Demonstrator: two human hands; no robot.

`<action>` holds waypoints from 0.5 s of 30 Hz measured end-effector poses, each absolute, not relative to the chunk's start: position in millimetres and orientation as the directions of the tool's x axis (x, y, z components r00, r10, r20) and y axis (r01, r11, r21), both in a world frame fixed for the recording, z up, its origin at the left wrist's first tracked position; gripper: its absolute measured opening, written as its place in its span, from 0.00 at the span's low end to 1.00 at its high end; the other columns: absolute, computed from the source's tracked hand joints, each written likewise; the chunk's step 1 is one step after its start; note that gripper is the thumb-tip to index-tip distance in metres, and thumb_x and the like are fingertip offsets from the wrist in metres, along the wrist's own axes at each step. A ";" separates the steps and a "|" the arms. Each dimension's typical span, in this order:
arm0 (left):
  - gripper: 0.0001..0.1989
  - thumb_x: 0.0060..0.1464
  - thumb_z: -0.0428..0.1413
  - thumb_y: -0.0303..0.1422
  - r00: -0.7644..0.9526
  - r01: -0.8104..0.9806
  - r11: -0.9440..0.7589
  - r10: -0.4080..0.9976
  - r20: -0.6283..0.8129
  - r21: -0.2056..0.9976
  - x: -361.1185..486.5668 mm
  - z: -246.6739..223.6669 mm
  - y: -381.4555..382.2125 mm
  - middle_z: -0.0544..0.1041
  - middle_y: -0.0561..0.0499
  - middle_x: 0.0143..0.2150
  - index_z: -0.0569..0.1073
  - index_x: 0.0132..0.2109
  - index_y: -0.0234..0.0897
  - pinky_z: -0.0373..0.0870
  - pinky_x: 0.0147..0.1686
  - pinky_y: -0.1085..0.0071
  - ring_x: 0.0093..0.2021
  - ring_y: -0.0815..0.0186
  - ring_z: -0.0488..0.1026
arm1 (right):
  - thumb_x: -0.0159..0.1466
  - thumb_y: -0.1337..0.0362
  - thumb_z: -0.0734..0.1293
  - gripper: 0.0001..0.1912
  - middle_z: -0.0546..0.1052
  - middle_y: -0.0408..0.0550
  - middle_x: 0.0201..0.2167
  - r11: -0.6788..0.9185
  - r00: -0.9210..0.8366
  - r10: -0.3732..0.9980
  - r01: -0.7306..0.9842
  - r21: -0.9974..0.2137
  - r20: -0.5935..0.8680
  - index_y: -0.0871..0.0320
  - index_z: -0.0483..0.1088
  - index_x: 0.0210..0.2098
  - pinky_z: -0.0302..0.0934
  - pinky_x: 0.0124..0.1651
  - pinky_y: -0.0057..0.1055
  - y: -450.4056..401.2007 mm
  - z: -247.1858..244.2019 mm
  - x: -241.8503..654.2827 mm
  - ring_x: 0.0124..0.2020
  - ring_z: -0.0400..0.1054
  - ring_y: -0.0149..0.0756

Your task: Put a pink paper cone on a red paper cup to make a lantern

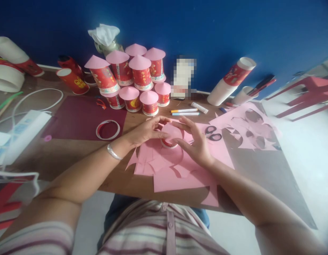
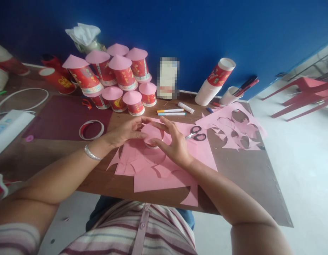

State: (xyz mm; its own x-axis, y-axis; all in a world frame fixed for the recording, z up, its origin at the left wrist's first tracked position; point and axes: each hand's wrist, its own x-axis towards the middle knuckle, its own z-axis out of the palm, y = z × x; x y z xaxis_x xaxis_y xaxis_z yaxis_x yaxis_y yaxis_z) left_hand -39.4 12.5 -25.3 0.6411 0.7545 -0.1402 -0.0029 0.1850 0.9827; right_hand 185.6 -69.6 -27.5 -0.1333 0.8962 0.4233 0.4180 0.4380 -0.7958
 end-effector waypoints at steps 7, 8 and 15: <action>0.24 0.52 0.70 0.47 0.576 -0.087 0.285 0.796 -0.185 0.955 -31.9 -15.1 5.2 0.79 0.44 0.52 0.80 0.51 0.37 0.64 0.55 0.61 0.53 0.57 0.73 | 0.65 0.57 0.77 0.38 0.81 0.51 0.60 0.415 -0.117 0.907 0.417 -0.809 0.405 0.47 0.60 0.70 0.61 0.72 0.57 -70.1 -26.8 184.7 0.65 0.73 0.48; 0.24 0.52 0.71 0.46 0.573 -0.090 0.286 0.799 -0.185 0.954 -30.7 -14.2 4.7 0.80 0.44 0.52 0.80 0.50 0.36 0.65 0.55 0.61 0.53 0.57 0.73 | 0.65 0.57 0.77 0.38 0.81 0.51 0.60 0.410 -0.113 0.909 0.420 -0.810 0.401 0.47 0.60 0.70 0.61 0.72 0.57 -70.2 -26.7 184.6 0.64 0.73 0.49; 0.24 0.47 0.74 0.43 0.569 -0.132 0.396 0.781 -0.258 0.909 -26.8 -14.6 4.7 0.80 0.47 0.45 0.80 0.47 0.35 0.65 0.48 0.66 0.44 0.63 0.73 | 0.65 0.55 0.77 0.38 0.81 0.53 0.59 0.398 -0.113 0.914 0.424 -0.813 0.389 0.48 0.61 0.69 0.60 0.73 0.59 -70.3 -26.7 185.0 0.65 0.73 0.50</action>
